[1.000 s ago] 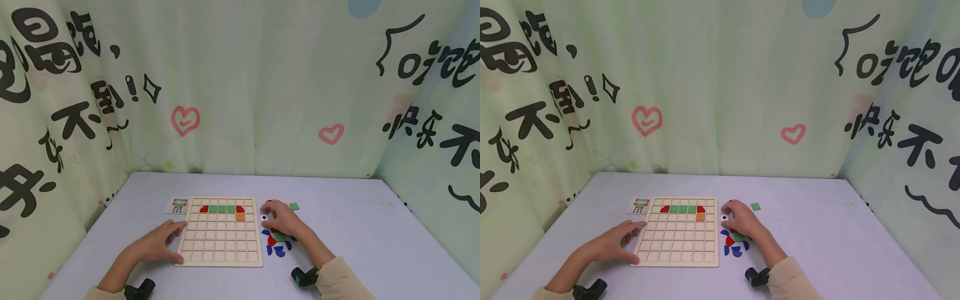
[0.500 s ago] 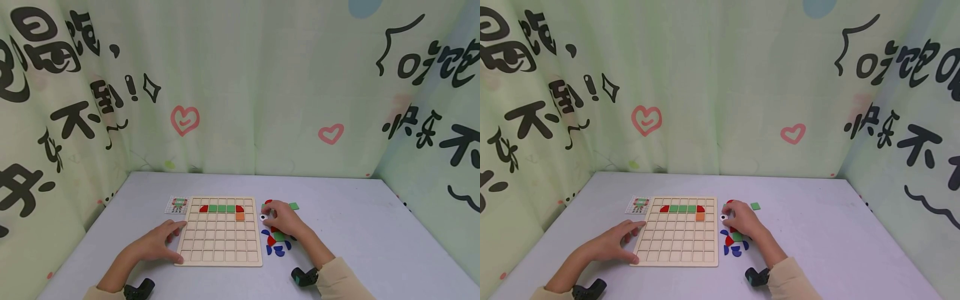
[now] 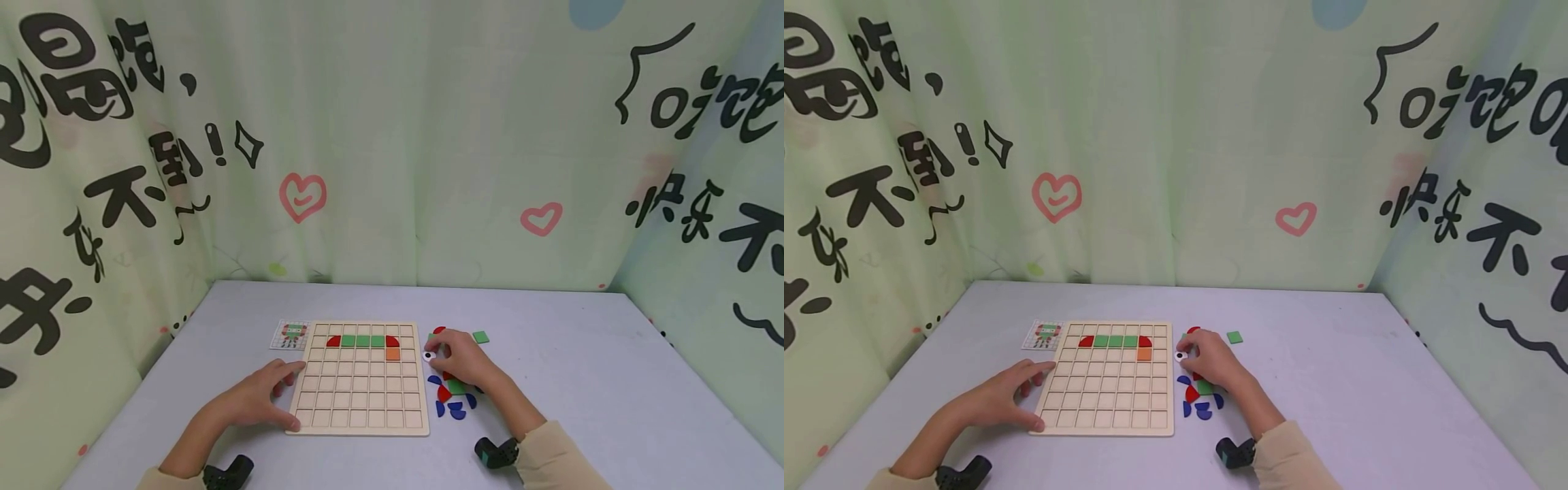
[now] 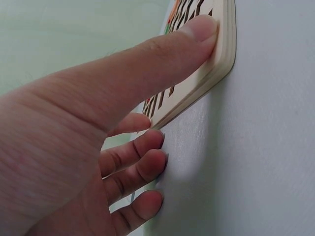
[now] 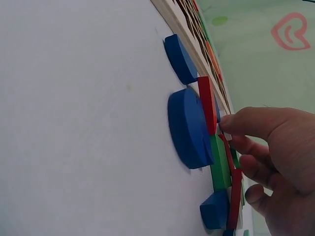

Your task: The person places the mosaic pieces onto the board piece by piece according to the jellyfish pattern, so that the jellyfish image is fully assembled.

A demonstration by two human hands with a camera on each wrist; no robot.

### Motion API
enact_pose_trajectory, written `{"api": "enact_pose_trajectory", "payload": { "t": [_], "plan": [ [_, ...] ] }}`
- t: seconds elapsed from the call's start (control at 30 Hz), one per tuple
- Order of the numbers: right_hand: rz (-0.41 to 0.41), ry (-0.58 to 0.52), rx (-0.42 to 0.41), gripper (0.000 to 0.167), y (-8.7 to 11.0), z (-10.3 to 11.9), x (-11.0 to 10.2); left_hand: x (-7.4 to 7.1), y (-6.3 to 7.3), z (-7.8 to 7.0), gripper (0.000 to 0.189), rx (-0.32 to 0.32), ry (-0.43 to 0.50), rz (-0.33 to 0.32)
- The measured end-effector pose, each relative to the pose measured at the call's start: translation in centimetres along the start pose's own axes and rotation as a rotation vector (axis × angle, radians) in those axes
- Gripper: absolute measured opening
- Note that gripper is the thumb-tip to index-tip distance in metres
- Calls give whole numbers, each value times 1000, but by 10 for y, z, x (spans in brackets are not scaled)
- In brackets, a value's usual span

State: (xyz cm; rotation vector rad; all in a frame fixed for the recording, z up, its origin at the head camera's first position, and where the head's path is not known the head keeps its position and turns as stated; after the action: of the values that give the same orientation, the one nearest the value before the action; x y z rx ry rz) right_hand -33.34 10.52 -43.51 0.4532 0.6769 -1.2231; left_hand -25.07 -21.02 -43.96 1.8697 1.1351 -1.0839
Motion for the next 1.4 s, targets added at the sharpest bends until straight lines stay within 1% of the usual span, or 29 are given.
{"api": "enact_pose_trajectory", "payload": {
  "t": [0.3,0.6,0.9,1.1,1.3,1.4],
  "plan": [
    [-15,-26,-31,20,-1,4,-1,0,0,0,96,8,3,-8],
    [6,-49,-42,19,-6,13,10,1,0,1,95,-5,11,2],
    [18,-50,-130,17,-10,31,19,1,0,0,95,-5,11,2],
    [28,-68,-122,13,-13,34,26,1,-1,1,95,-9,5,2],
    [24,-88,-151,8,-16,42,30,2,-1,3,96,-18,11,4],
    [28,-87,-150,7,-17,44,33,2,-1,3,96,-27,11,6]
  ]
}}
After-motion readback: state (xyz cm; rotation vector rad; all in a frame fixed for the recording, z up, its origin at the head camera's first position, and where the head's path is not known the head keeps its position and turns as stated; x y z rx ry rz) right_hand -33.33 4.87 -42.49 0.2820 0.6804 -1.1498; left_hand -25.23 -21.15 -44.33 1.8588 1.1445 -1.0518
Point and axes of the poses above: each hand's wrist, its own y-axis away from the middle knuckle, its own x-axis out of the palm, z = x × y, the point moved 9 cm from there along -y, towards the middle knuckle, and after that the axes turned 11 degrees about -y, right-handed, at the moved point
